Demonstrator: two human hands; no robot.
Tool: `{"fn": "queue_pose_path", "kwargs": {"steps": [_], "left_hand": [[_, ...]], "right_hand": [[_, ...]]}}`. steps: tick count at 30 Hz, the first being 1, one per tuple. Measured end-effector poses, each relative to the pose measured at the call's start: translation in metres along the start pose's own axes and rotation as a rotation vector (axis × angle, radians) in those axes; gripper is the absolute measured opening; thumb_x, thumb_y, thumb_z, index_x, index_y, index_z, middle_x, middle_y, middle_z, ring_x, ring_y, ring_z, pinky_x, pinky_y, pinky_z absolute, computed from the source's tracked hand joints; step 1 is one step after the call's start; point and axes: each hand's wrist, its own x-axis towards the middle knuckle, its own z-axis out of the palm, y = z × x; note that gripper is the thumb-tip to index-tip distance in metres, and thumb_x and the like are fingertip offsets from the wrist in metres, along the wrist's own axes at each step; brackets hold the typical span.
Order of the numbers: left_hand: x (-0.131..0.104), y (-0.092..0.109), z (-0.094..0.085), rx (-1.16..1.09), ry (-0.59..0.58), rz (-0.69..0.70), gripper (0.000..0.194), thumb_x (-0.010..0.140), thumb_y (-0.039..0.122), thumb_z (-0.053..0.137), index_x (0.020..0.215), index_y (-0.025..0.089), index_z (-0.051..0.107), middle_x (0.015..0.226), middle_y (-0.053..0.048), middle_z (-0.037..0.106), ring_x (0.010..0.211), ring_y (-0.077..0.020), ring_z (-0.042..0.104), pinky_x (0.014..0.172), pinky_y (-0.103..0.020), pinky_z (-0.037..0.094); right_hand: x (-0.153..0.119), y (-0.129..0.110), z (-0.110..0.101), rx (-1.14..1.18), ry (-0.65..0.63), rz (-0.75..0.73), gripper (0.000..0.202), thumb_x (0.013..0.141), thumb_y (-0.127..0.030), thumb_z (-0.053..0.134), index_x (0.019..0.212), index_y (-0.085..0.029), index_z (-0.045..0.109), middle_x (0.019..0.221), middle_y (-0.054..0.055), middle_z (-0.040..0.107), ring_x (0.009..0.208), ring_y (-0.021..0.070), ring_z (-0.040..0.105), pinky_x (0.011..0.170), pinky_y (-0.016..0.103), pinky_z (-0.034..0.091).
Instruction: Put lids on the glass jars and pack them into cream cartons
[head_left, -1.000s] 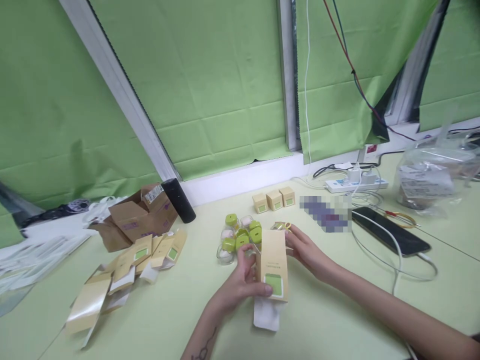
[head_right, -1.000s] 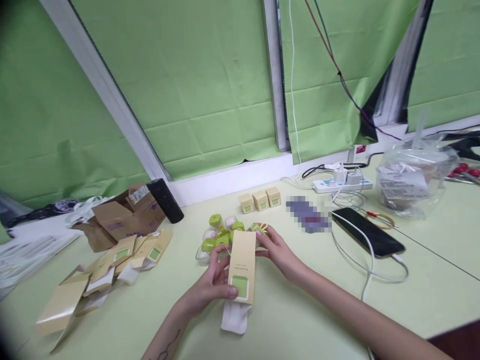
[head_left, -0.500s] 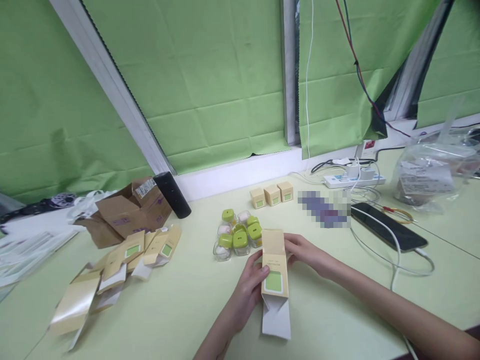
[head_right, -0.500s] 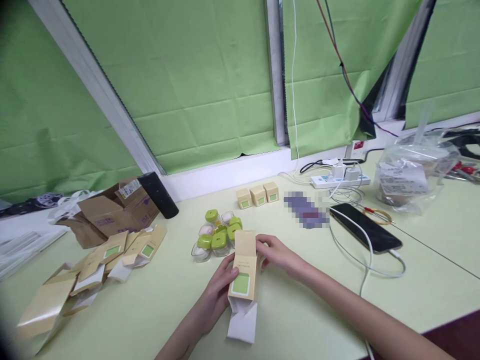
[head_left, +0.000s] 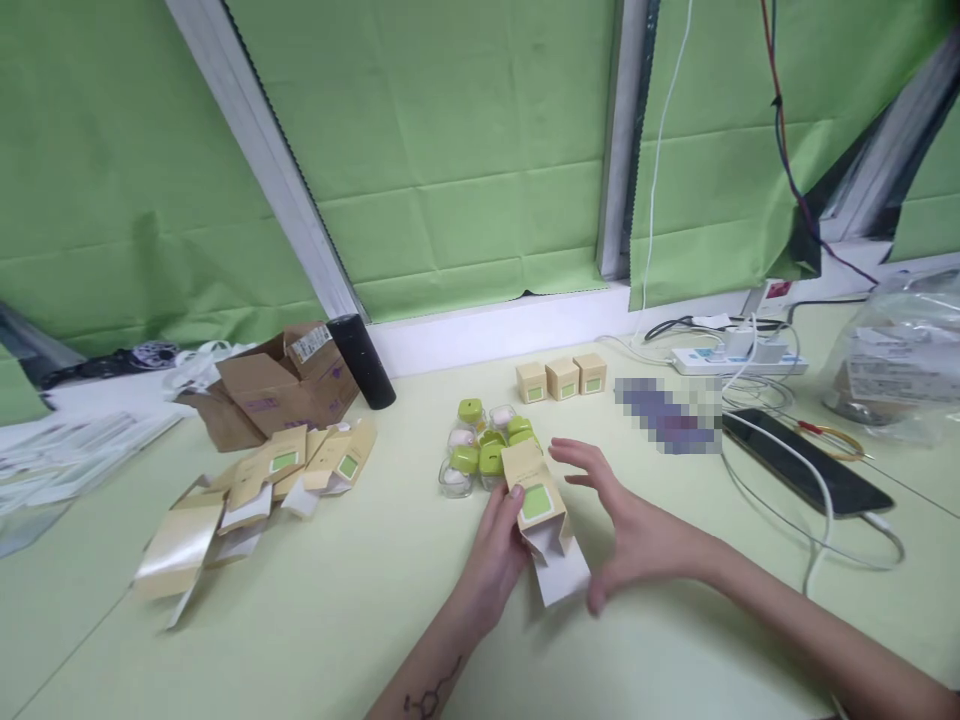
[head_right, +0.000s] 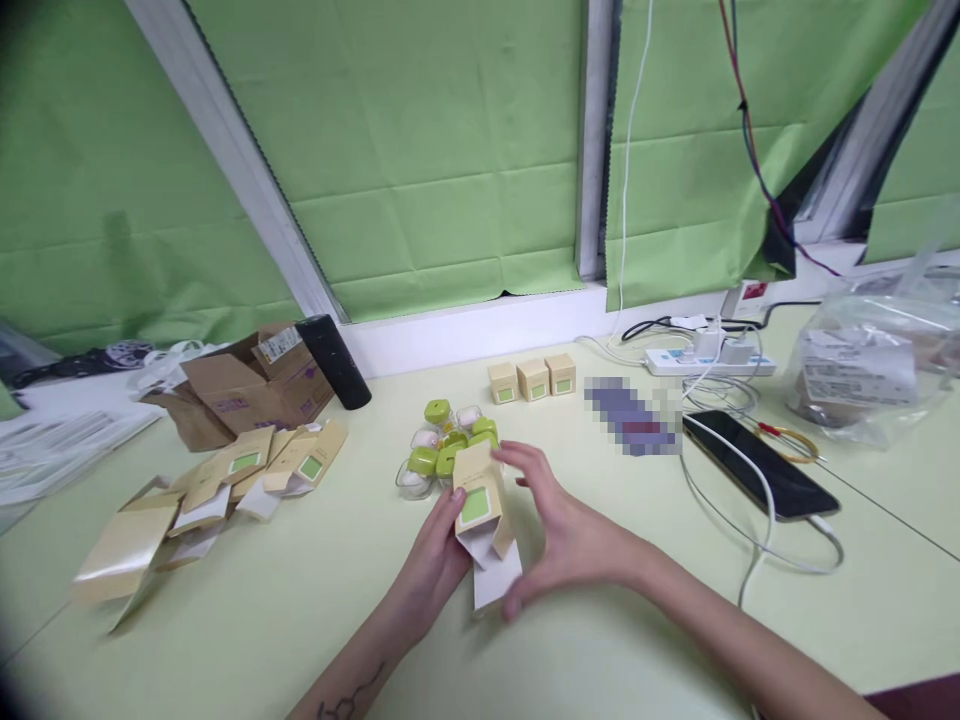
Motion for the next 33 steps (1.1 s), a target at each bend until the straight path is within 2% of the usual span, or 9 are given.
{"fn": "queue_pose_path", "kwargs": {"steps": [2,5,6,10,14,21,25,29,33], "left_hand": [[0.001,0.0,0.0,-0.038,0.013,0.048,0.05,0.086,0.037,0.052,0.133,0.027,0.039,0.129,-0.006,0.054,0.117,-0.0241,0.051,0.091,-0.034,0.042],[0.002,0.001,0.0,-0.068,0.015,0.09,0.048,0.086,0.039,0.051,0.131,0.025,0.042,0.13,-0.006,0.053,0.117,-0.0243,0.051,0.093,-0.035,0.042],[0.002,0.001,0.0,-0.069,0.018,0.098,0.048,0.086,0.039,0.051,0.13,0.024,0.042,0.131,-0.007,0.053,0.117,-0.0243,0.05,0.093,-0.034,0.042],[0.002,0.001,-0.001,-0.051,0.036,0.072,0.048,0.086,0.038,0.052,0.131,0.025,0.041,0.131,-0.006,0.053,0.119,-0.0234,0.049,0.095,-0.033,0.041],[0.002,-0.001,-0.004,-0.064,0.041,0.082,0.049,0.087,0.036,0.051,0.133,0.026,0.038,0.132,-0.006,0.052,0.12,-0.0226,0.048,0.096,-0.033,0.04],[0.0,-0.001,-0.002,-0.04,0.029,0.11,0.051,0.086,0.039,0.051,0.134,0.028,0.037,0.136,-0.006,0.049,0.119,-0.023,0.049,0.095,-0.034,0.041],[-0.001,-0.003,0.002,-0.011,0.044,0.108,0.056,0.084,0.039,0.055,0.135,0.029,0.034,0.134,-0.005,0.051,0.116,-0.0223,0.051,0.094,-0.032,0.042],[-0.001,-0.005,0.003,0.011,0.006,0.09,0.056,0.084,0.039,0.054,0.135,0.028,0.034,0.13,-0.007,0.054,0.114,-0.023,0.053,0.092,-0.033,0.042],[-0.001,-0.006,0.0,0.059,-0.02,0.069,0.053,0.085,0.038,0.052,0.134,0.028,0.034,0.132,-0.007,0.051,0.116,-0.024,0.05,0.089,-0.033,0.044]], "right_hand": [[-0.004,-0.004,0.003,-0.187,-0.07,-0.18,0.101,0.051,-0.052,0.08,0.135,-0.028,0.029,0.141,0.011,0.024,0.132,0.0304,0.026,0.102,0.043,0.037],[-0.005,-0.004,0.009,-0.452,-0.069,-0.398,0.046,0.077,-0.037,0.067,0.12,-0.03,0.053,0.122,0.008,0.049,0.119,0.025,0.045,0.096,0.037,0.044],[-0.005,-0.002,0.01,-0.537,-0.048,-0.469,0.037,0.082,-0.032,0.062,0.118,-0.032,0.055,0.114,0.007,0.055,0.115,0.0236,0.048,0.094,0.036,0.044],[-0.002,0.004,0.015,-0.742,-0.003,-0.625,0.045,0.087,-0.031,0.057,0.13,-0.032,0.045,0.106,0.005,0.063,0.112,0.0229,0.051,0.093,0.038,0.045],[-0.002,0.008,0.016,-0.76,-0.03,-0.656,0.063,0.087,-0.041,0.054,0.141,-0.021,0.029,0.112,0.008,0.063,0.114,0.0209,0.051,0.102,0.037,0.038],[-0.002,0.007,0.015,-0.703,0.015,-0.646,0.065,0.089,-0.035,0.054,0.144,-0.024,0.021,0.106,0.006,0.064,0.101,0.0174,0.058,0.094,0.031,0.044],[-0.004,0.011,0.017,-0.661,0.027,-0.559,0.044,0.093,-0.025,0.046,0.135,-0.029,0.039,0.106,0.005,0.066,0.09,0.0175,0.061,0.079,0.031,0.049],[-0.006,0.015,0.019,-0.627,0.132,-0.448,0.027,0.09,-0.03,0.05,0.114,-0.029,0.062,0.093,0.006,0.066,0.078,0.0184,0.062,0.069,0.032,0.049],[-0.005,0.017,0.022,-0.505,0.193,-0.422,0.03,0.089,-0.029,0.053,0.118,-0.033,0.057,0.09,0.005,0.061,0.083,0.0185,0.06,0.07,0.032,0.05]]}}
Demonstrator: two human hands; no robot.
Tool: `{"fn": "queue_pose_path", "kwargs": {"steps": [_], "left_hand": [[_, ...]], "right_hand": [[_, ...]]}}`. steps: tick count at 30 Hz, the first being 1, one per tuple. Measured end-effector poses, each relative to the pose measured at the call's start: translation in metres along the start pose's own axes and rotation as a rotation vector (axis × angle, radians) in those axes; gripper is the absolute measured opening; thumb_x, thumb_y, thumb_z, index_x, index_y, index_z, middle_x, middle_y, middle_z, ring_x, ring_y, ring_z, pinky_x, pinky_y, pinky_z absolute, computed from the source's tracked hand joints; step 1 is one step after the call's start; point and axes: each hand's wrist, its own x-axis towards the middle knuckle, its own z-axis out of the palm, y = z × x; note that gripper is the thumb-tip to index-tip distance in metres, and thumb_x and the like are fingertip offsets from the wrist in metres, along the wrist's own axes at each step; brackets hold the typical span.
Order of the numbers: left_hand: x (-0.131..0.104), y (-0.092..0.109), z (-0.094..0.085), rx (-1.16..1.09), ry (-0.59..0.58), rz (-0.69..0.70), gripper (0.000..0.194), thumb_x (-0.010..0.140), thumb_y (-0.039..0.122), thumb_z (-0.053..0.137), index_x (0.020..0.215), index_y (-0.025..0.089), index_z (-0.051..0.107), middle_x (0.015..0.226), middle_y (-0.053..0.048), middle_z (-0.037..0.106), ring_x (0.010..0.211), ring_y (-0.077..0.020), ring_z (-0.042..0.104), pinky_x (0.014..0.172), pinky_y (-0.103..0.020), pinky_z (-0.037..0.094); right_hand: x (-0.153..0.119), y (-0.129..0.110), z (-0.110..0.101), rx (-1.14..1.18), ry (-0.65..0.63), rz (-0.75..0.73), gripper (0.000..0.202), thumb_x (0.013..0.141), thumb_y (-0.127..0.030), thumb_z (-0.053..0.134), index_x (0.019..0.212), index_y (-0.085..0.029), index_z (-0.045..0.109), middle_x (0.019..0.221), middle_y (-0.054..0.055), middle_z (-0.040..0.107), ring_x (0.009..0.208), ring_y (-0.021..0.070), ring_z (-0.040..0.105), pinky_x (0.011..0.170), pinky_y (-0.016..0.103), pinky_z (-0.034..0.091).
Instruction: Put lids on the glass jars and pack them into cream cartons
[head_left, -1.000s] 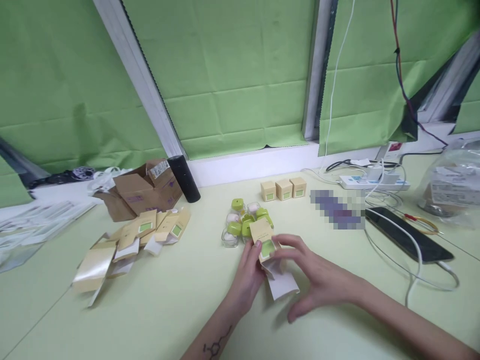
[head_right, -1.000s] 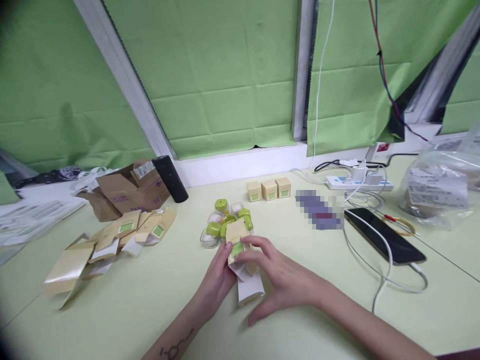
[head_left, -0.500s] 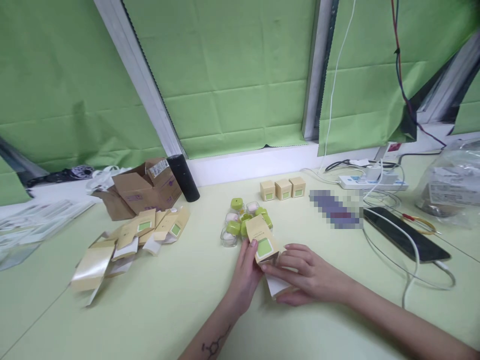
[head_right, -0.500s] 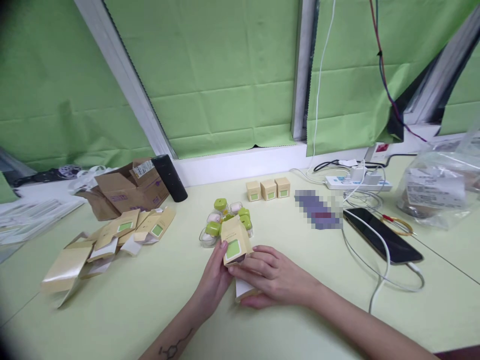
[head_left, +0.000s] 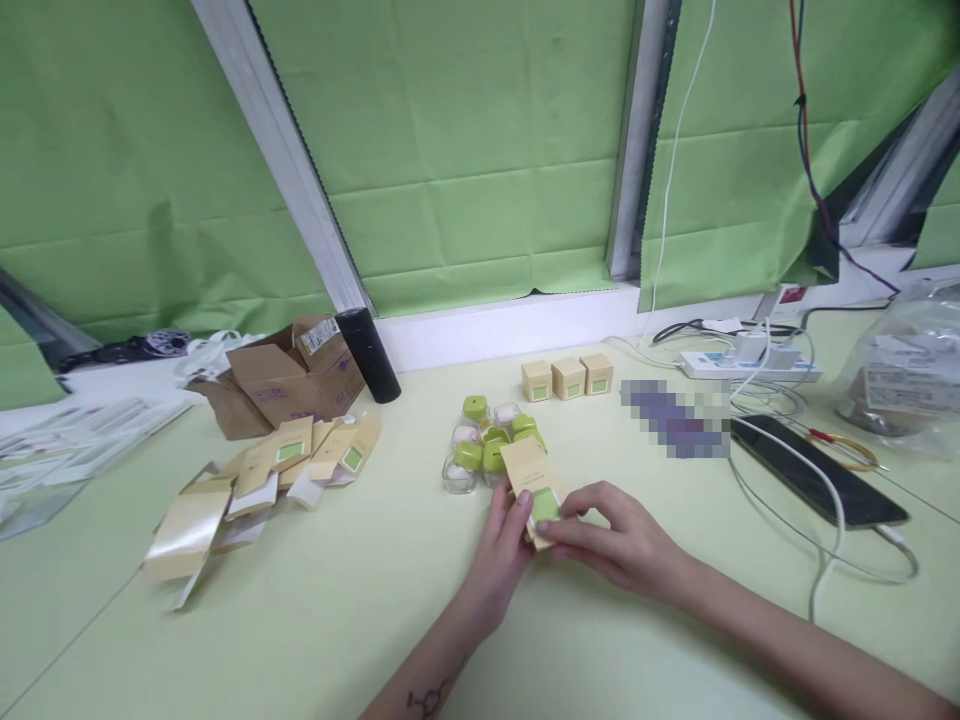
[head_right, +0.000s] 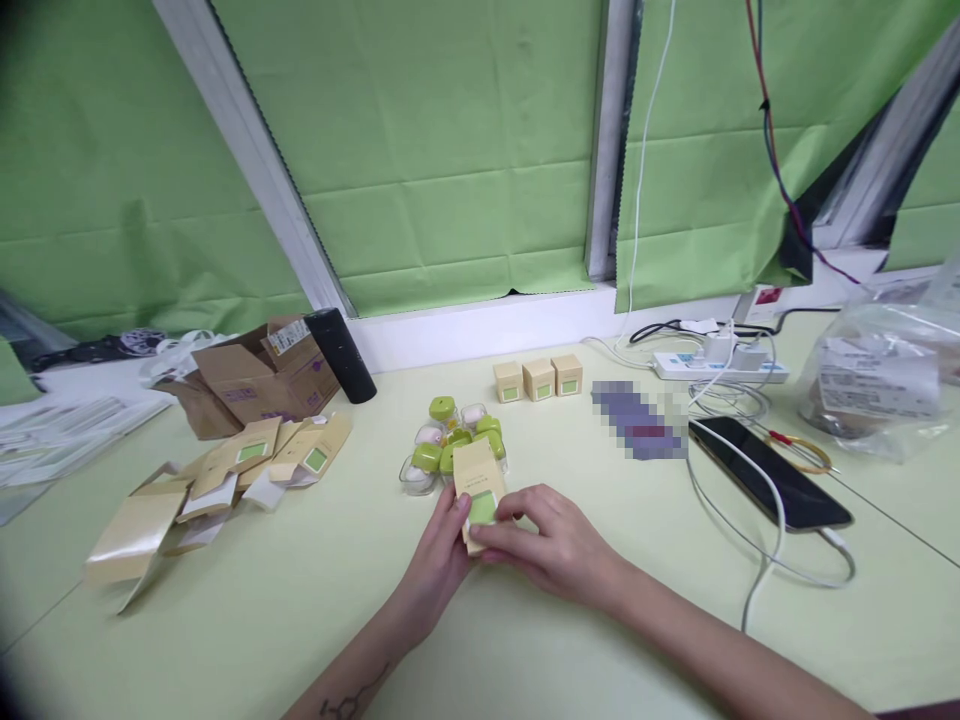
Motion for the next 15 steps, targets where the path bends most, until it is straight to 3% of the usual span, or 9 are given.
{"fn": "queue_pose_path", "kwargs": {"steps": [4,7,11,15], "left_hand": [[-0.003,0.003,-0.003,0.071,-0.034,-0.043,0.052,0.086,0.039,0.05,0.134,0.03,0.031,0.138,-0.007,0.043,0.115,-0.0261,0.05,0.083,-0.035,0.048],[-0.005,0.007,-0.004,0.151,-0.056,-0.046,0.055,0.085,0.038,0.052,0.134,0.032,0.028,0.139,-0.007,0.04,0.114,-0.0273,0.05,0.081,-0.036,0.049],[-0.003,0.005,-0.009,0.305,-0.112,0.137,0.059,0.08,0.029,0.061,0.131,0.027,0.032,0.137,-0.008,0.041,0.121,-0.0264,0.043,0.095,-0.036,0.041],[0.005,-0.008,-0.023,0.507,-0.188,0.238,0.058,0.079,0.026,0.062,0.127,0.024,0.03,0.132,-0.011,0.042,0.12,-0.0263,0.043,0.098,-0.043,0.038]], "right_hand": [[0.005,-0.003,0.002,0.164,0.129,0.222,0.066,0.079,-0.036,0.066,0.136,-0.032,0.031,0.118,0.01,0.048,0.11,0.0245,0.05,0.086,0.039,0.05],[0.01,-0.004,-0.003,0.378,0.065,0.379,0.09,0.073,-0.039,0.07,0.141,-0.032,0.011,0.136,0.011,0.034,0.126,0.0266,0.037,0.095,0.044,0.046],[0.015,0.004,-0.015,0.496,-0.151,0.313,0.086,0.07,-0.037,0.072,0.138,-0.029,0.02,0.137,0.009,0.031,0.128,0.0253,0.034,0.101,0.043,0.041],[0.011,0.015,-0.016,0.43,-0.083,0.289,0.053,0.078,-0.033,0.065,0.123,-0.028,0.037,0.122,0.008,0.045,0.115,0.023,0.046,0.093,0.041,0.048]]}}
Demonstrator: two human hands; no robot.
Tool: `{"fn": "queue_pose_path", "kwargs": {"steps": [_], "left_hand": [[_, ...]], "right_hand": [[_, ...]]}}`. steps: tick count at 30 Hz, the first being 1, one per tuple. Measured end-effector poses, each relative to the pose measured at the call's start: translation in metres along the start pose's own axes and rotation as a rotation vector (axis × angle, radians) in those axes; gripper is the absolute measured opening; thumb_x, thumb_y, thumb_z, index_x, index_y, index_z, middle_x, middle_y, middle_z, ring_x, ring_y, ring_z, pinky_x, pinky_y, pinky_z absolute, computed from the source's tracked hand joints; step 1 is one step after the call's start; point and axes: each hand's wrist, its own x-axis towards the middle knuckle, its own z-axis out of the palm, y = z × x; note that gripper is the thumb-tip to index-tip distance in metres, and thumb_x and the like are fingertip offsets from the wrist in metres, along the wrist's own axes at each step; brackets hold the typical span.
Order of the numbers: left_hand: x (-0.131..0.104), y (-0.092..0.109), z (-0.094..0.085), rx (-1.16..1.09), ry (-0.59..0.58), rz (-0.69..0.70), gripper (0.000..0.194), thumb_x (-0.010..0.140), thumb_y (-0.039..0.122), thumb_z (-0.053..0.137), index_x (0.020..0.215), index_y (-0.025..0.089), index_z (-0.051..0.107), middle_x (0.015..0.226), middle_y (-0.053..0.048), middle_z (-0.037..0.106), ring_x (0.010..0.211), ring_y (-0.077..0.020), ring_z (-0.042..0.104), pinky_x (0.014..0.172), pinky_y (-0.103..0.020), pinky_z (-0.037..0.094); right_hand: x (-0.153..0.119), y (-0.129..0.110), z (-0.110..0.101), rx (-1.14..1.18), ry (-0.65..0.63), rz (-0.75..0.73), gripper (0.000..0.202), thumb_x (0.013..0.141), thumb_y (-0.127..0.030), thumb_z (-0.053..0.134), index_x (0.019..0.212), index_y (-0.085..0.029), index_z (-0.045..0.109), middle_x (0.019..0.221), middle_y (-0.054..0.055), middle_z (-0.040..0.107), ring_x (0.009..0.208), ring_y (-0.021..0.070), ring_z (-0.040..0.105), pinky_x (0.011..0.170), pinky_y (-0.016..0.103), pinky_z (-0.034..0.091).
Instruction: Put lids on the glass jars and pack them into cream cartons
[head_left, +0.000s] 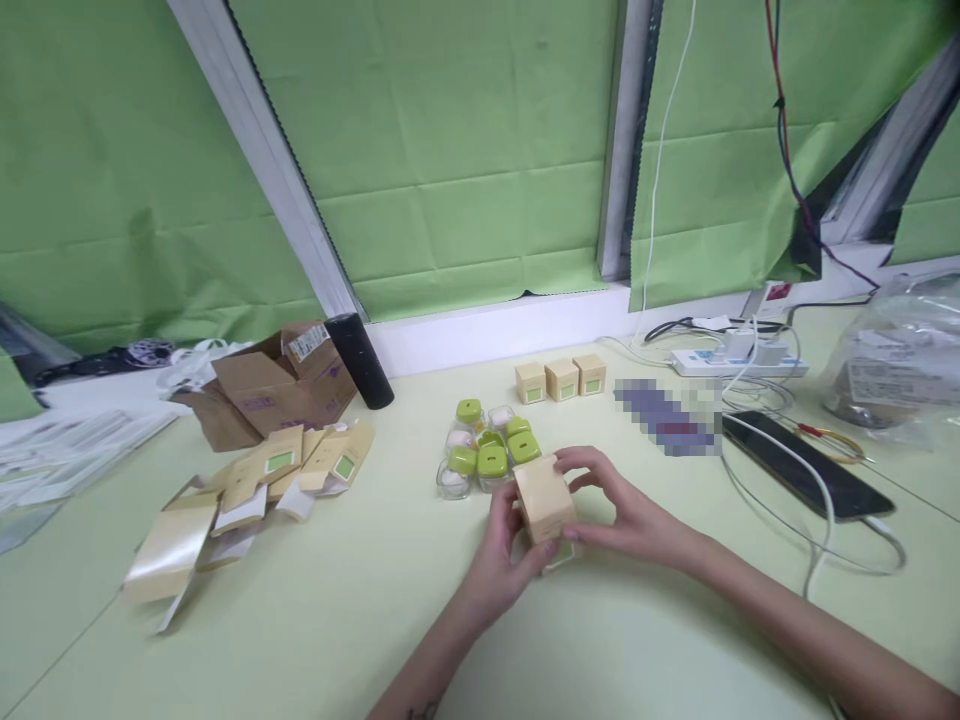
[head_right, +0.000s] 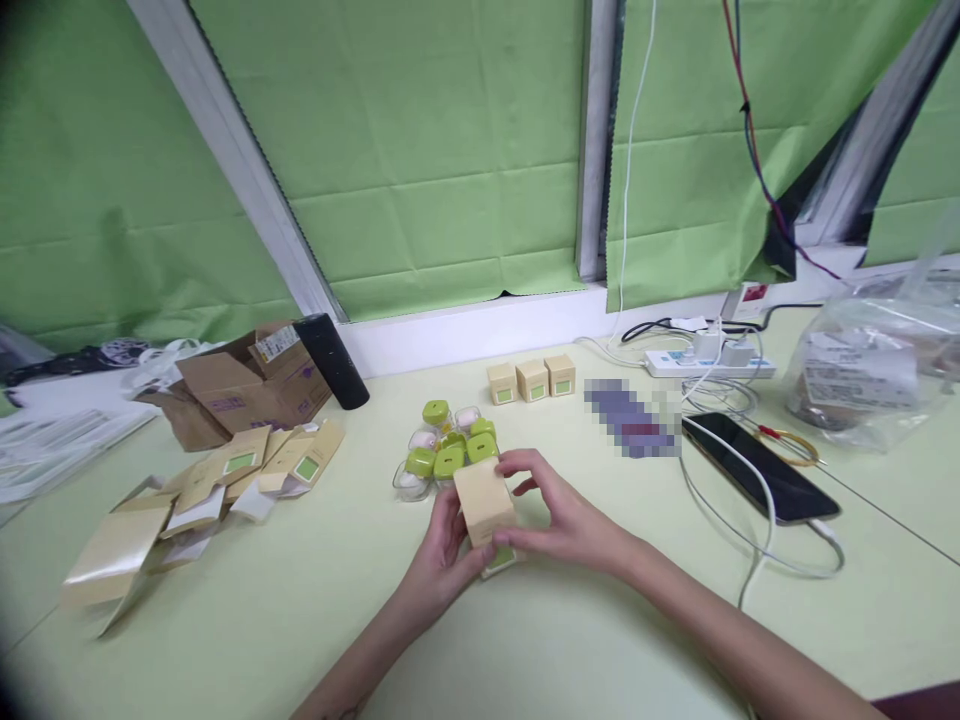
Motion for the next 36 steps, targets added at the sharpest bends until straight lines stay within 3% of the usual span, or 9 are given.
{"fn": "queue_pose_path", "kwargs": {"steps": [2,7,11,18,21,26,32,34,36], "left_hand": [[0.0,-0.009,-0.004,0.105,-0.016,-0.012,0.056,0.079,0.024,0.061,0.125,0.023,0.028,0.129,-0.011,0.043,0.12,-0.0252,0.043,0.1,-0.044,0.036],[-0.003,-0.011,-0.007,0.215,-0.02,-0.08,0.053,0.079,0.019,0.059,0.121,0.024,0.028,0.124,-0.01,0.047,0.116,-0.0231,0.046,0.098,-0.042,0.037],[-0.004,-0.003,-0.003,0.232,-0.025,-0.091,0.05,0.077,0.018,0.06,0.118,0.024,0.033,0.12,-0.009,0.05,0.114,-0.0224,0.047,0.096,-0.04,0.038],[-0.006,0.001,0.0,0.277,-0.039,-0.097,0.044,0.085,0.031,0.05,0.126,0.023,0.035,0.128,-0.01,0.046,0.119,-0.025,0.043,0.099,-0.042,0.036],[-0.009,-0.003,0.0,0.333,-0.04,-0.07,0.04,0.087,0.033,0.046,0.124,0.022,0.034,0.131,-0.012,0.042,0.122,-0.0253,0.041,0.1,-0.042,0.036],[-0.008,-0.007,0.001,0.264,0.024,-0.071,0.047,0.086,0.034,0.049,0.122,0.023,0.02,0.127,-0.014,0.043,0.115,-0.023,0.048,0.093,-0.041,0.042],[-0.007,-0.006,-0.001,0.346,-0.005,-0.026,0.036,0.085,0.032,0.051,0.113,0.023,0.03,0.122,-0.012,0.046,0.116,-0.0242,0.047,0.095,-0.045,0.04],[-0.008,-0.007,0.0,0.337,0.01,-0.004,0.033,0.086,0.033,0.049,0.111,0.023,0.029,0.121,-0.011,0.046,0.115,-0.0239,0.047,0.095,-0.046,0.04],[-0.008,-0.008,0.001,0.297,0.031,0.007,0.039,0.086,0.03,0.05,0.113,0.024,0.023,0.125,-0.011,0.044,0.117,-0.0227,0.046,0.096,-0.045,0.039]], "right_hand": [[-0.001,0.004,0.002,-0.04,0.058,0.01,0.035,0.084,-0.03,0.058,0.115,-0.028,0.042,0.111,0.006,0.052,0.104,0.021,0.054,0.089,0.04,0.049],[0.0,0.001,0.005,-0.006,0.146,0.022,0.048,0.084,-0.027,0.058,0.125,-0.027,0.035,0.113,0.007,0.055,0.099,0.0195,0.057,0.088,0.038,0.05],[0.003,-0.006,0.0,-0.033,0.053,0.038,0.025,0.086,-0.029,0.055,0.111,-0.026,0.052,0.106,0.005,0.06,0.101,0.0191,0.057,0.088,0.035,0.048],[0.0,-0.002,0.006,0.059,0.067,0.065,0.035,0.088,-0.032,0.053,0.122,-0.028,0.047,0.12,0.006,0.055,0.111,0.0187,0.052,0.094,0.035,0.046],[0.002,0.004,0.009,0.097,0.085,0.045,0.03,0.087,-0.037,0.054,0.115,-0.027,0.054,0.124,0.008,0.048,0.12,0.0213,0.045,0.095,0.035,0.045],[0.002,0.005,0.005,-0.051,0.001,0.002,0.024,0.092,-0.034,0.046,0.11,-0.024,0.059,0.106,0.008,0.053,0.104,0.0193,0.052,0.091,0.034,0.046],[0.001,-0.001,0.002,-0.213,-0.096,-0.037,0.025,0.094,-0.029,0.039,0.099,-0.023,0.063,0.117,0.01,0.052,0.11,0.0234,0.047,0.093,0.04,0.042],[0.001,-0.002,0.006,-0.111,-0.099,0.024,0.025,0.094,-0.03,0.04,0.111,-0.025,0.058,0.117,0.008,0.052,0.11,0.022,0.048,0.093,0.039,0.042],[0.001,-0.002,0.01,0.036,-0.031,0.106,0.036,0.093,-0.032,0.044,0.128,-0.028,0.043,0.115,0.007,0.054,0.108,0.0193,0.05,0.094,0.037,0.043]]}}
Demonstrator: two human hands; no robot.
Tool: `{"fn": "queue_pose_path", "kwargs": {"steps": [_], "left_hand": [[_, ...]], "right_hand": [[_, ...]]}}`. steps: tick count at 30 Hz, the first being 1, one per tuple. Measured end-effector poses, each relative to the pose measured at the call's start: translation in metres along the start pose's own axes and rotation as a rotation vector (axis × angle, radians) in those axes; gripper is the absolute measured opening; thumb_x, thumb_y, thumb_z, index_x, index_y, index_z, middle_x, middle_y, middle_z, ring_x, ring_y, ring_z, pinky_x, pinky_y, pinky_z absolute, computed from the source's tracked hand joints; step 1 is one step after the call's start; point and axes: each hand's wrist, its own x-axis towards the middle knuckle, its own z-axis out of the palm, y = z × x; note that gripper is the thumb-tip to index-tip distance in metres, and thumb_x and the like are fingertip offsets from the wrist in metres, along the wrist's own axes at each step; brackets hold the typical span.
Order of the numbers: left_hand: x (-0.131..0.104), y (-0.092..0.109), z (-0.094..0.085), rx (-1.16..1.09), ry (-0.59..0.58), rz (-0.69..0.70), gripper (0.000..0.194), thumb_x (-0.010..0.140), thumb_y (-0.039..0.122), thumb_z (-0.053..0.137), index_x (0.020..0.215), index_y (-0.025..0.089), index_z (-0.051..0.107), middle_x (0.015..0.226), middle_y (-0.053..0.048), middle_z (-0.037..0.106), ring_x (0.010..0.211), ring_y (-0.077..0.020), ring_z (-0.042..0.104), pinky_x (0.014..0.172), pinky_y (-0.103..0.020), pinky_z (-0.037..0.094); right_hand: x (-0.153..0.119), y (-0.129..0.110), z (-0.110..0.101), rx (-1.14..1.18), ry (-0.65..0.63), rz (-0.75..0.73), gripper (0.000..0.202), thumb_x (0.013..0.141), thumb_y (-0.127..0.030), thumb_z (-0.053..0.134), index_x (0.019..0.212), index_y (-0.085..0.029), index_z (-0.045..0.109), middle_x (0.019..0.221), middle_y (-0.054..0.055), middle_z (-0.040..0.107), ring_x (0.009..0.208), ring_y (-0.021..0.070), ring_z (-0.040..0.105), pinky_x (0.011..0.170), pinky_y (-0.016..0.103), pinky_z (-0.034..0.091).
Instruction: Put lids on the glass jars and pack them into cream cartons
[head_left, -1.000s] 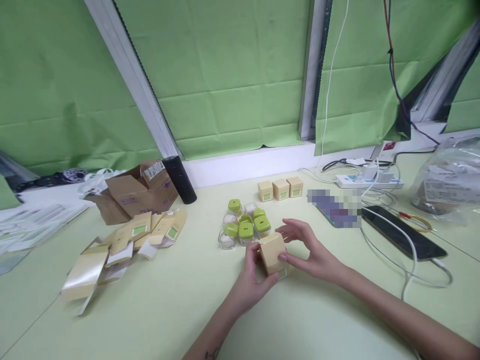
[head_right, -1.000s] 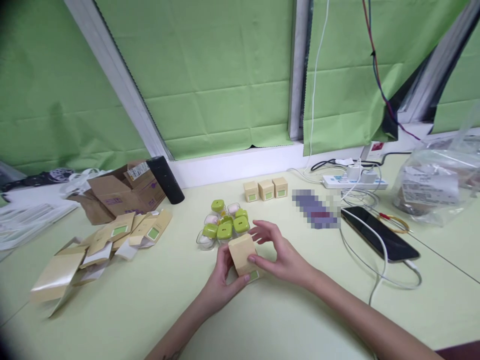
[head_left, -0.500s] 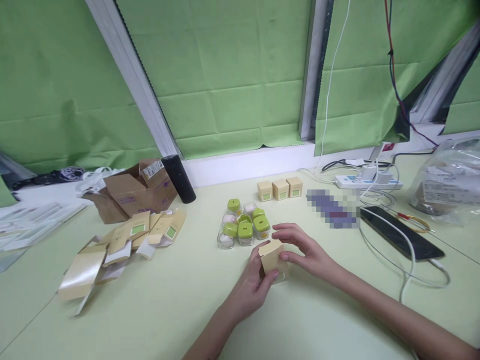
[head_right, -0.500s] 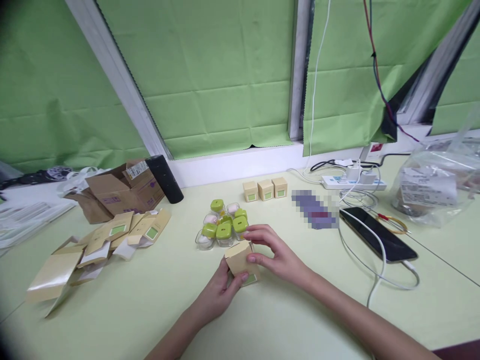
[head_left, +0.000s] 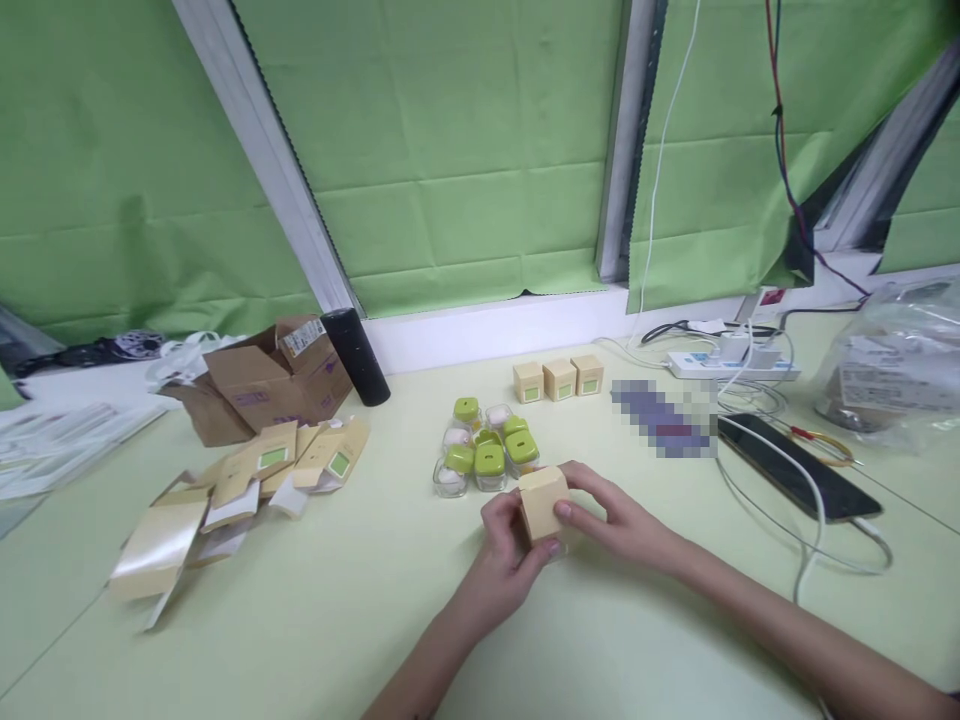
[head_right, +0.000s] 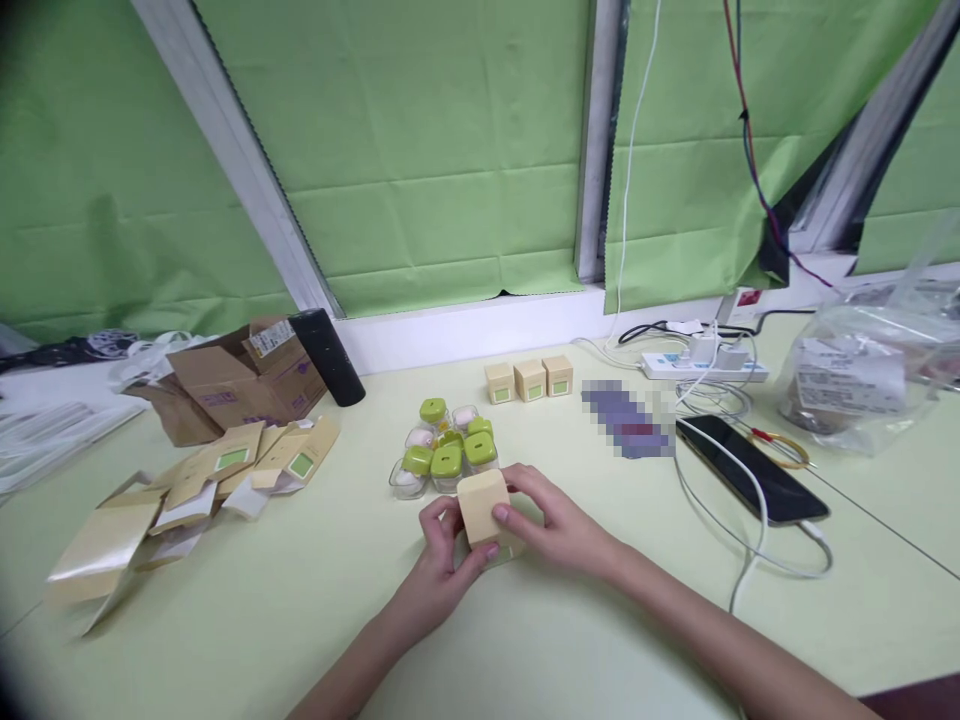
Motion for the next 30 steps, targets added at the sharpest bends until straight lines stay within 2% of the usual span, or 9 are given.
{"fn": "queue_pose_path", "kwargs": {"steps": [2,6,11,16,18,20,24,27,30], "left_hand": [[0.001,0.001,0.001,-0.035,-0.015,-0.006,0.046,0.085,0.028,0.051,0.116,0.025,0.018,0.13,-0.012,0.042,0.121,-0.022,0.043,0.099,-0.045,0.036],[0.002,0.007,0.001,-0.071,-0.051,-0.052,0.053,0.083,0.029,0.055,0.119,0.025,0.017,0.133,-0.013,0.041,0.123,-0.0233,0.041,0.1,-0.045,0.034],[0.002,0.012,0.001,-0.075,-0.106,-0.107,0.056,0.082,0.027,0.056,0.123,0.025,0.019,0.131,-0.013,0.043,0.124,-0.0239,0.04,0.101,-0.046,0.031],[0.003,0.009,-0.002,-0.027,-0.08,-0.126,0.055,0.08,0.03,0.059,0.123,0.024,0.025,0.13,-0.012,0.044,0.123,-0.0242,0.041,0.101,-0.044,0.031],[0.003,0.007,-0.003,0.004,-0.086,-0.122,0.048,0.08,0.032,0.059,0.119,0.023,0.033,0.128,-0.011,0.047,0.12,-0.0246,0.043,0.1,-0.044,0.033],[0.003,0.005,-0.003,0.014,-0.079,-0.127,0.041,0.079,0.034,0.059,0.114,0.023,0.038,0.125,-0.011,0.05,0.117,-0.025,0.046,0.099,-0.044,0.035],[0.001,-0.001,-0.003,0.025,-0.064,-0.066,0.054,0.077,0.035,0.061,0.12,0.023,0.031,0.134,-0.014,0.039,0.123,-0.0257,0.041,0.101,-0.045,0.033],[0.004,-0.004,-0.008,0.077,0.113,0.122,0.069,0.074,0.032,0.064,0.126,0.022,0.02,0.14,-0.016,0.026,0.129,-0.0257,0.031,0.107,-0.047,0.026],[0.011,-0.002,-0.02,0.11,0.44,0.204,0.045,0.085,0.031,0.049,0.121,0.022,0.025,0.13,-0.014,0.034,0.119,-0.023,0.04,0.101,-0.046,0.033]], "right_hand": [[0.001,0.001,0.003,0.096,0.066,0.049,0.046,0.091,-0.034,0.047,0.135,-0.03,0.033,0.115,0.005,0.054,0.108,0.0182,0.051,0.095,0.037,0.043],[0.004,0.004,0.004,0.142,0.085,0.047,0.028,0.089,-0.038,0.049,0.114,-0.028,0.056,0.119,0.007,0.051,0.116,0.0208,0.047,0.093,0.036,0.043],[0.009,0.004,0.004,0.246,0.079,0.189,0.024,0.088,-0.041,0.05,0.092,-0.021,0.064,0.096,0.006,0.063,0.095,0.0208,0.059,0.083,0.035,0.047],[0.012,0.001,0.011,0.276,0.118,0.309,0.027,0.085,-0.045,0.053,0.093,-0.02,0.06,0.092,0.005,0.063,0.087,0.0206,0.06,0.077,0.035,0.048],[0.011,0.0,0.01,0.207,0.109,0.272,0.027,0.088,-0.044,0.047,0.095,-0.02,0.058,0.093,0.005,0.062,0.09,0.0202,0.058,0.079,0.035,0.047],[0.009,-0.003,0.004,0.084,0.031,0.167,0.028,0.088,-0.043,0.048,0.102,-0.021,0.058,0.099,0.006,0.06,0.097,0.0209,0.055,0.085,0.037,0.045],[0.007,-0.011,-0.016,-0.147,-0.2,-0.032,0.056,0.069,-0.046,0.072,0.118,-0.025,0.054,0.108,0.006,0.058,0.104,0.0236,0.051,0.088,0.038,0.044],[0.021,-0.016,-0.037,-0.203,-0.177,-0.086,0.052,0.071,-0.046,0.07,0.117,-0.025,0.055,0.105,0.006,0.059,0.101,0.0219,0.053,0.088,0.037,0.045],[0.065,-0.012,-0.058,-0.278,0.061,-0.079,0.048,0.083,-0.046,0.057,0.124,-0.024,0.048,0.117,0.007,0.054,0.108,0.0216,0.052,0.092,0.038,0.044]]}}
